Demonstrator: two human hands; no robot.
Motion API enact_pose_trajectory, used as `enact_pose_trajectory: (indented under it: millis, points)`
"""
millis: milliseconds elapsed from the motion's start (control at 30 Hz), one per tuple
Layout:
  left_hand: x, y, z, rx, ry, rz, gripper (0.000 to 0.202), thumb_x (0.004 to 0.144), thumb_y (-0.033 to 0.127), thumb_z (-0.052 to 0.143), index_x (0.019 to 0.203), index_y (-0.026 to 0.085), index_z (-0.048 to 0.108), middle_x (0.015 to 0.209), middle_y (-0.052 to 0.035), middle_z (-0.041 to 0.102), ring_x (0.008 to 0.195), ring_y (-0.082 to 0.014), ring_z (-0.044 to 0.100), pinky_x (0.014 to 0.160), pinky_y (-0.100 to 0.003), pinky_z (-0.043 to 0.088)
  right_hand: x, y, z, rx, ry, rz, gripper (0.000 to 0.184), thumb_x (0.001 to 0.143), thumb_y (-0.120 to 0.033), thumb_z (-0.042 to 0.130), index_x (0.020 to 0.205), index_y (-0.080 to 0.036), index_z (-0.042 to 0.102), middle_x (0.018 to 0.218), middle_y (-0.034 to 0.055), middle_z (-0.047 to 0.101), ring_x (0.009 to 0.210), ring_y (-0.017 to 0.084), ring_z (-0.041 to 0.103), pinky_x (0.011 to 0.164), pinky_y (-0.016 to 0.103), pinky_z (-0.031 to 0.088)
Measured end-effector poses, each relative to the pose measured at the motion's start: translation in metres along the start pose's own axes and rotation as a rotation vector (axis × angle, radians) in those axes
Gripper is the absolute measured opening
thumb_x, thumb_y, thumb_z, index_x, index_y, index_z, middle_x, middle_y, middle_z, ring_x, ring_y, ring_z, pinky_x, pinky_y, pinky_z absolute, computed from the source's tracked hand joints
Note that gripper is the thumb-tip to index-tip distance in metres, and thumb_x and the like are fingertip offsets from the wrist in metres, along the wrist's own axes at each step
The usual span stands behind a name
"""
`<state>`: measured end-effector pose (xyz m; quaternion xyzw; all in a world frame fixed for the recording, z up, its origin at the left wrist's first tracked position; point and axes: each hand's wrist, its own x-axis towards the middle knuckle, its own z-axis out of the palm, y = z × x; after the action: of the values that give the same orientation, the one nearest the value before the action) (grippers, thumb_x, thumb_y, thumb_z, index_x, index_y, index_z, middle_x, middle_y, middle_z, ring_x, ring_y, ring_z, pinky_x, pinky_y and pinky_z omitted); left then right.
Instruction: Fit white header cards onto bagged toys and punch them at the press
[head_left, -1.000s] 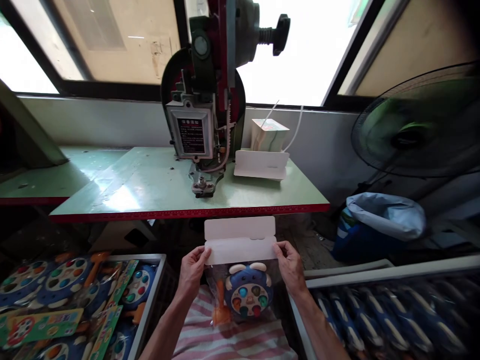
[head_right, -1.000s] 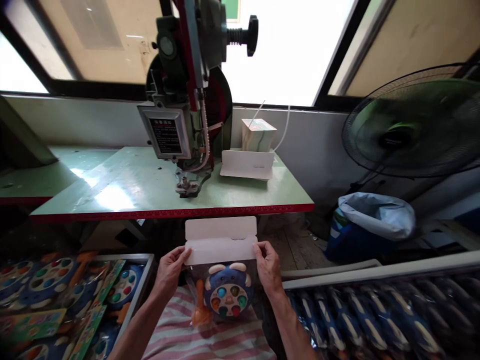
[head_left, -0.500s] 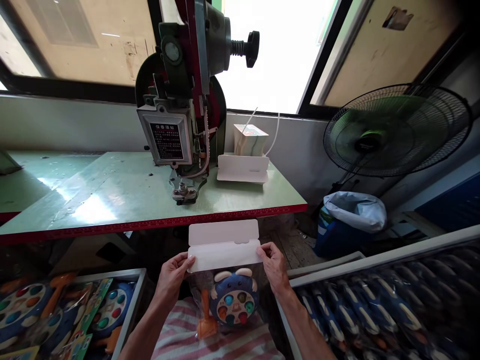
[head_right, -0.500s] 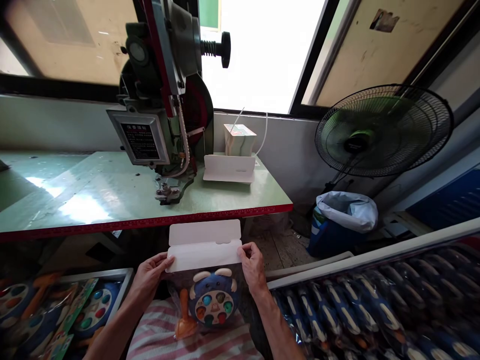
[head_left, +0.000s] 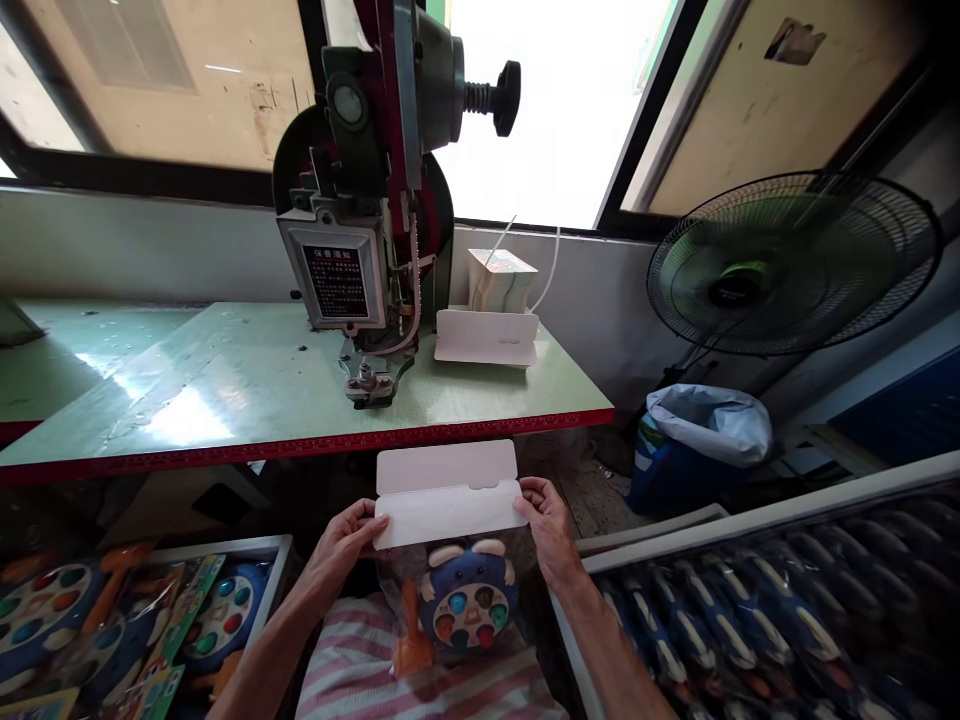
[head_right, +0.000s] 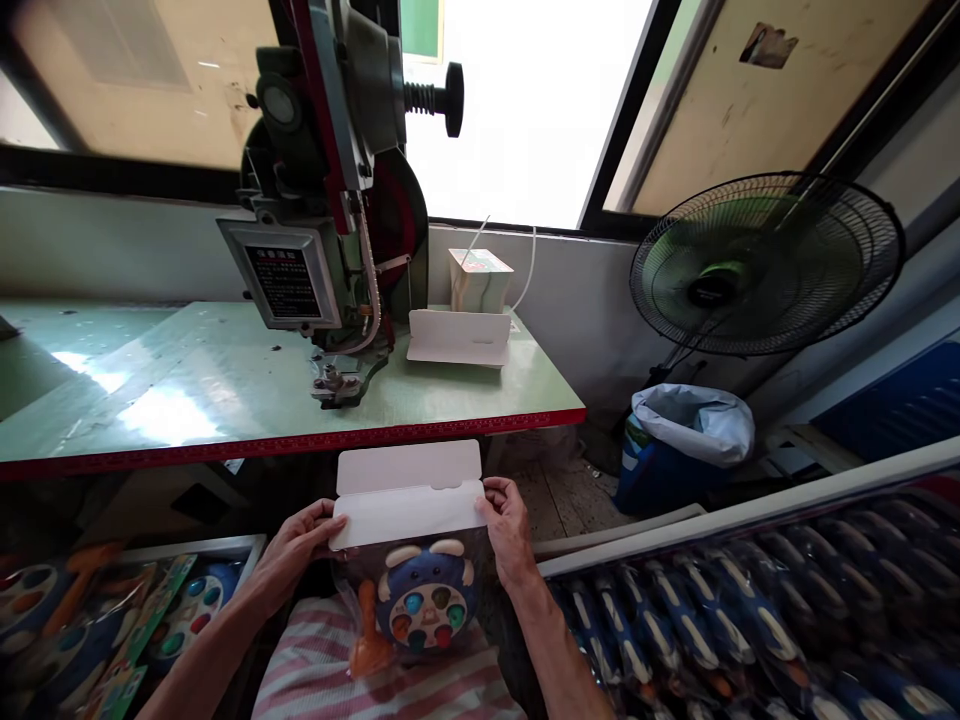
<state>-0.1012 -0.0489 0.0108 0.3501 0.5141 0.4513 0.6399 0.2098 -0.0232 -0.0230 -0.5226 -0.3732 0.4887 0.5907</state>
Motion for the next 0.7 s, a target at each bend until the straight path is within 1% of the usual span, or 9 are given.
enact_pose_trajectory:
  millis: [133,300,567,700]
  points:
    - [-0.001,0.000,0.000,-0.015,-0.028,0.004,0.039,0.072,0.047,0.087,0.090,0.018,0.067,0.083,-0.0029,0.073,0.073,-0.0183,0.067,0.067,-0.034,0.064,-0.001,-0.005,0.000,0.073,-0.059,0.046,0.043,0.069,-0.035,0.083,0.106,-0.023,0.065,0.084,0.0003,0.070,0.076,0.018,0.063,0.067,0.027,0.050]
    - [0.000,-0.004,-0.001,-0.016,-0.031,0.007,0.038,0.075,0.047,0.085,0.091,0.018,0.065,0.084,-0.0028,0.072,0.072,-0.0180,0.068,0.066,-0.034,0.064,-0.001,-0.010,0.000,0.098,-0.085,0.056,0.045,0.069,-0.032,0.082,0.111,-0.022,0.067,0.083,-0.0005,0.069,0.076,0.017,0.062,0.068,0.026,0.049]
    - [0.007,-0.013,-0.008,0.007,-0.049,0.027,0.036,0.079,0.048,0.081,0.093,0.019,0.066,0.081,-0.0028,0.074,0.073,-0.0196,0.070,0.068,-0.034,0.063,-0.001,-0.009,-0.005,0.119,-0.135,0.043,0.043,0.073,-0.026,0.078,0.115,-0.024,0.069,0.091,0.0009,0.073,0.082,0.018,0.064,0.071,0.026,0.050]
    - [0.005,-0.013,-0.008,-0.002,-0.045,0.024,0.037,0.078,0.048,0.081,0.097,0.020,0.065,0.081,-0.0025,0.074,0.073,-0.0209,0.071,0.068,-0.034,0.063,0.002,-0.012,-0.008,0.128,-0.207,0.087,0.050,0.073,-0.024,0.075,0.122,-0.025,0.067,0.096,0.0020,0.074,0.085,0.019,0.066,0.072,0.027,0.051]
